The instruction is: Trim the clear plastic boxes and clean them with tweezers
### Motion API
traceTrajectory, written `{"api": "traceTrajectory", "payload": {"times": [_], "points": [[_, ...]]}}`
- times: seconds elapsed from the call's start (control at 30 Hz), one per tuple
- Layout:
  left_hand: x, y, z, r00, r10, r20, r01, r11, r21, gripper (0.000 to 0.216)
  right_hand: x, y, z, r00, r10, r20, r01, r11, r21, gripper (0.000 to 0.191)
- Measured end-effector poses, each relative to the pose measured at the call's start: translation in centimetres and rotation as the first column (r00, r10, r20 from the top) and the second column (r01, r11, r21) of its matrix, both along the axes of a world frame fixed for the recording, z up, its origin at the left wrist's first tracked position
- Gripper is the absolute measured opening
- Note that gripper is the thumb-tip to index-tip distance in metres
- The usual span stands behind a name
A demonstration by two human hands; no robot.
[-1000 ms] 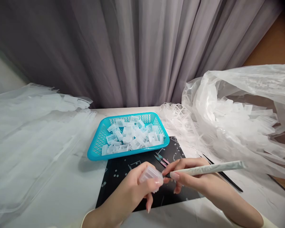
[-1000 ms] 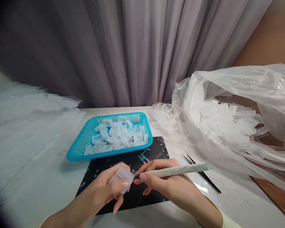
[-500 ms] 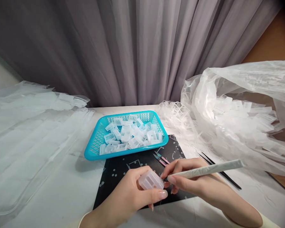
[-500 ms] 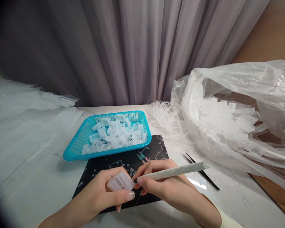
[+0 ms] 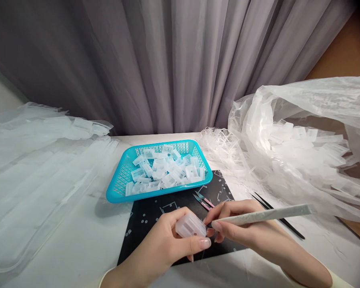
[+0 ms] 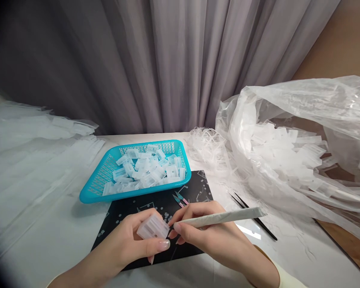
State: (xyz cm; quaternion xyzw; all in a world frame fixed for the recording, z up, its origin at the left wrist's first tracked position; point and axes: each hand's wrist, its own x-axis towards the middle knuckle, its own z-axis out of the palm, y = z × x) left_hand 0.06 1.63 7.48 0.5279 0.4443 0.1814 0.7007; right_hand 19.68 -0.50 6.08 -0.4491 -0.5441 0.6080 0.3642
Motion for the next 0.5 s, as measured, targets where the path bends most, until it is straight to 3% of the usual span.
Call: {"api": "traceTrajectory", "payload": {"times": [0.5], "points": [[-0.10,0.09,-1.00,0.998,-0.014,0.058,0.013,1.000,0.007,0.020,-0.08,0.00,-0.37,0.997,0.023,0.076,-0.030,0.995,0.099,0.028]]}}
